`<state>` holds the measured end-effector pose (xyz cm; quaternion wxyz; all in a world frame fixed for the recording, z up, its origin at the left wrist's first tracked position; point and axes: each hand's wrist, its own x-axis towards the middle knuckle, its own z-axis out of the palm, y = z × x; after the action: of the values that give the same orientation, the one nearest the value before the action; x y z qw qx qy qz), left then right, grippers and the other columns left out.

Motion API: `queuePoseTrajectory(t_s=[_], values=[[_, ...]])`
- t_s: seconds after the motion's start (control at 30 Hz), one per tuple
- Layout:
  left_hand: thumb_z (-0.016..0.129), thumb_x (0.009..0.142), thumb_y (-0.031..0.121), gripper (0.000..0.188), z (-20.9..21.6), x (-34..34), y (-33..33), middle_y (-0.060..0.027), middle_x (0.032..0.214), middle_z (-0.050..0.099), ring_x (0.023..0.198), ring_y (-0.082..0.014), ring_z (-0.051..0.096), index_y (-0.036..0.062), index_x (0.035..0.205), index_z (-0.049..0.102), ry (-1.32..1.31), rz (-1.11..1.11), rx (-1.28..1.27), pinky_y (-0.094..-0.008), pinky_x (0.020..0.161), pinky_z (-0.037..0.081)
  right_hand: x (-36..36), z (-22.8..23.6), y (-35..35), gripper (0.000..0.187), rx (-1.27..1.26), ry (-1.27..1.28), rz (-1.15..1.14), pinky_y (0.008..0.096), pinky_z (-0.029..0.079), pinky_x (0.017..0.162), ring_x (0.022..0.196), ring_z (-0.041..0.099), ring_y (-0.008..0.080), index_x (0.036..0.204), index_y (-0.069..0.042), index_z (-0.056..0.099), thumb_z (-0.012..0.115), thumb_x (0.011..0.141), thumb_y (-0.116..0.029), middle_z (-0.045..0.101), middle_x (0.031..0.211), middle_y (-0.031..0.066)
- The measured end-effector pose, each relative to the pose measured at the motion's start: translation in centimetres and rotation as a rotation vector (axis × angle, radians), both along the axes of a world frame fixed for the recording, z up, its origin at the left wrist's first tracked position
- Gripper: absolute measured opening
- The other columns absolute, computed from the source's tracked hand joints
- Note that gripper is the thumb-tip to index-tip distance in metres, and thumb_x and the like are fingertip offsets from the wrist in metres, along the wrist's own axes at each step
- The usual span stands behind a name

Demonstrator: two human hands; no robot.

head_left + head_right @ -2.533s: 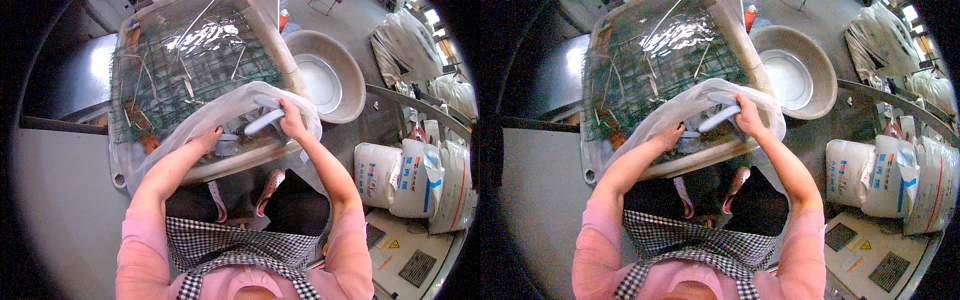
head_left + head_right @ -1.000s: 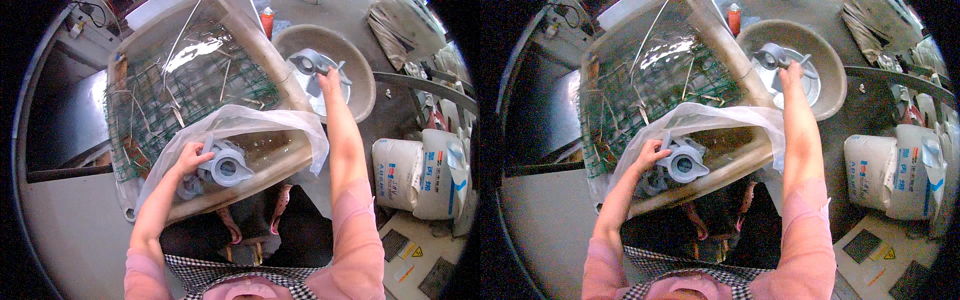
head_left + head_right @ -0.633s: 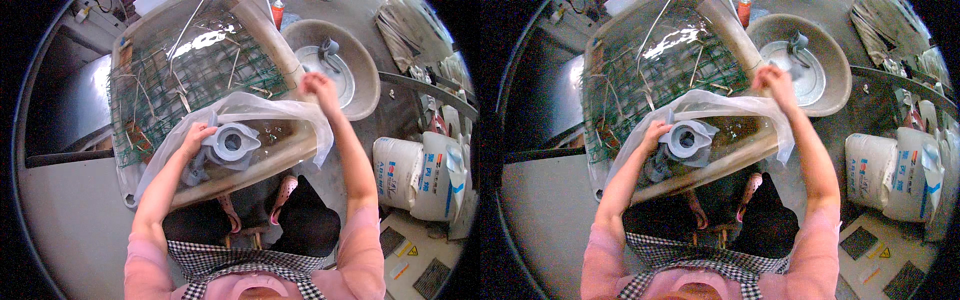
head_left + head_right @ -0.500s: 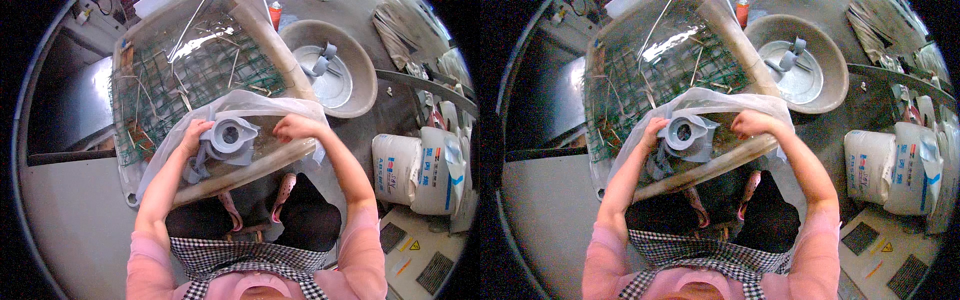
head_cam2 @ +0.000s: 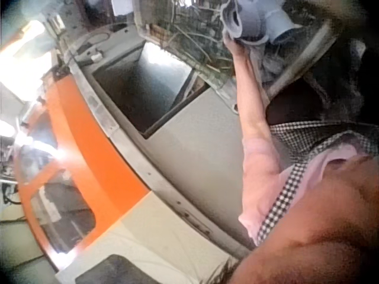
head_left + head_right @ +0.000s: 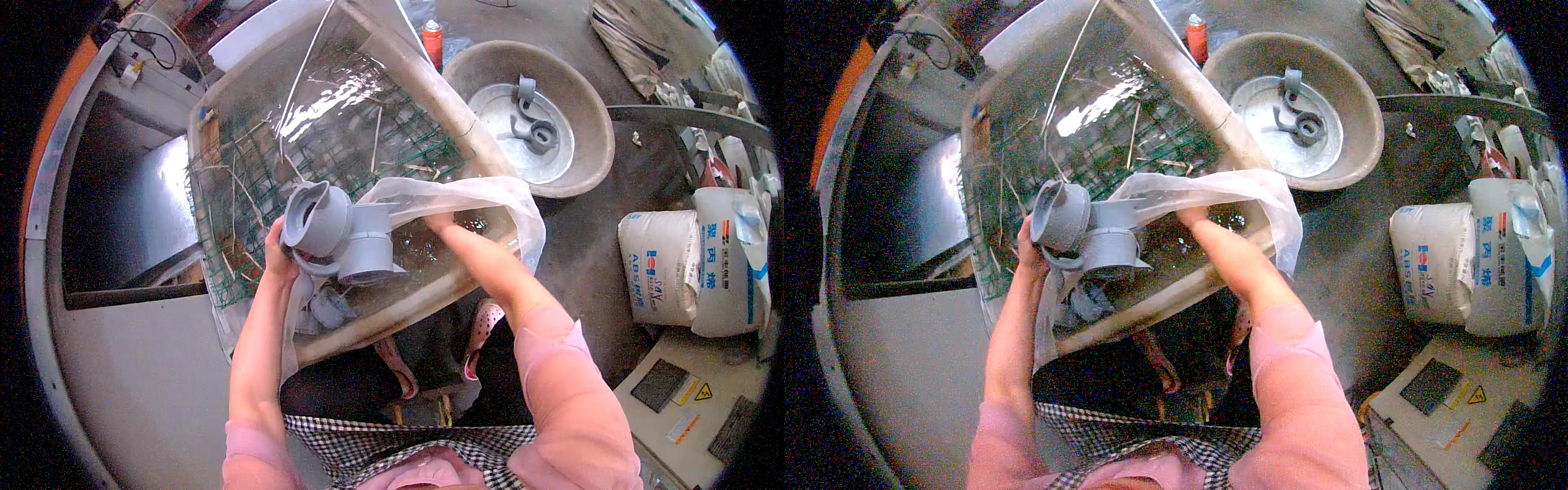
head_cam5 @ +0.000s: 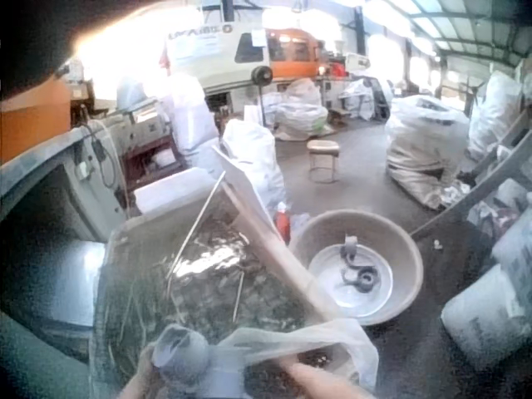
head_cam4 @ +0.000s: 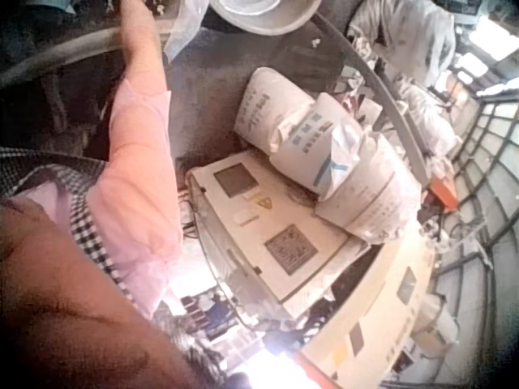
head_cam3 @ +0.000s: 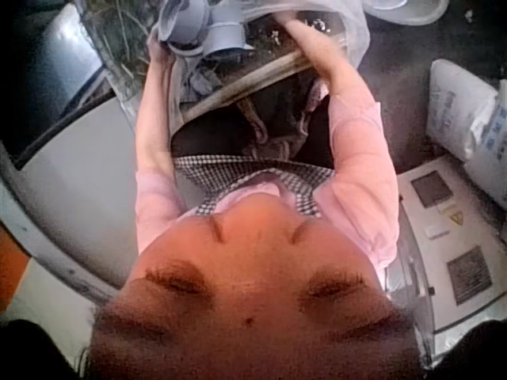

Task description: The person removes grey plastic parts from a bag, rinses them in a water tank using a metal rod to move them around, and then places them into a circular container.

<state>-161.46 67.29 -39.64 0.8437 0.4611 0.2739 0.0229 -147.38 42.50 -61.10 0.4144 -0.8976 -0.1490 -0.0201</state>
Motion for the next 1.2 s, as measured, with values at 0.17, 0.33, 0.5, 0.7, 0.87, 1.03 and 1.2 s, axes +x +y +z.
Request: queuePoseTrajectory(t_s=[0.17,0.33,0.5,0.7,0.87,1.03,1.2], values=[[0.046,0.083,0.04,0.03,2.9,1.8,-1.6,-0.0009,0.073,0.06,0.058,-0.015,0.056,0.013,0.087,0.06,0.062,0.091,0.079,-0.0258,0.042,0.041,1.9,-0.3,-1.1,0.034,0.017,0.131,0.235,0.0409,0.038,0.088,0.099,0.051,0.0278,0.099,-0.009,0.057,0.055,0.079,-0.037,0.058,0.101,0.0125],[0.044,0.085,0.038,0.029,6.0,4.4,-3.5,-0.0007,0.068,0.056,0.057,-0.0154,0.053,0.0122,0.086,0.058,0.071,0.055,0.136,-0.0246,0.047,0.043,1.1,2.9,-0.7,0.037,0.053,0.22,0.488,0.0403,0.038,0.089,0.099,0.052,0.0279,0.101,-0.009,0.058,0.056,0.078,-0.038,0.058,0.102,0.012],[0.047,0.085,0.036,0.027,7.0,6.1,-5.2,-0.0007,0.064,0.053,0.051,-0.0154,0.05,0.0112,0.08,0.056,0.031,-0.009,-0.005,-0.0272,0.044,0.041,-0.4,4.3,-2.1,0.04,0.048,0.198,0.507,0.0397,0.038,0.09,0.099,0.052,0.0281,0.103,-0.01,0.058,0.058,0.076,-0.04,0.059,0.104,0.0114],[0.051,0.082,0.035,0.025,6.6,9.7,-10.3,-0.002,0.07,0.053,0.06,-0.0154,0.051,0.0116,0.083,0.058,0.002,0.069,0.078,-0.0288,0.052,0.042,-3.7,5.9,-4.9,0.045,0.158,0.247,0.401,0.0374,0.04,0.09,0.101,0.053,0.0292,0.108,-0.011,0.058,0.06,0.075,-0.041,0.058,0.11,0.0111],[0.045,0.084,0.036,0.026,4.8,16.6,-15.2,-0.0021,0.077,0.055,0.068,-0.0152,0.051,0.0131,0.089,0.055,-0.109,-0.144,0.059,-0.0288,0.051,0.039,-5.0,10.9,-7.3,0.048,-0.06,0.662,0.245,0.0406,0.04,0.089,0.109,0.048,0.0343,0.106,0.002,0.054,0.066,0.074,-0.032,0.054,0.108,0.0244],[0.042,0.086,0.034,0.026,2.6,25.2,-21.1,-0.001,0.079,0.056,0.071,-0.0161,0.052,0.0128,0.091,0.056,-0.195,-0.111,-0.027,-0.0306,0.056,0.04,-6.6,14.6,-8.3,0.058,-0.135,0.376,0.259,0.0431,0.037,0.094,0.112,0.041,0.0438,0.122,0.003,0.036,0.061,0.079,-0.026,0.037,0.123,0.0302],[0.049,0.083,0.05,0.052,2.0,30.0,-26.1,-0.0105,0.106,0.057,0.095,-0.0228,0.053,0.0052,0.11,0.054,-0.166,-0.231,-0.095,-0.0364,0.078,0.042,-5.4,15.9,-10.1,0.05,-0.089,0.365,0.339,0.0446,0.042,0.086,0.101,0.049,0.0427,0.114,0.002,0.042,0.062,0.079,-0.027,0.05,0.106,0.0269]])
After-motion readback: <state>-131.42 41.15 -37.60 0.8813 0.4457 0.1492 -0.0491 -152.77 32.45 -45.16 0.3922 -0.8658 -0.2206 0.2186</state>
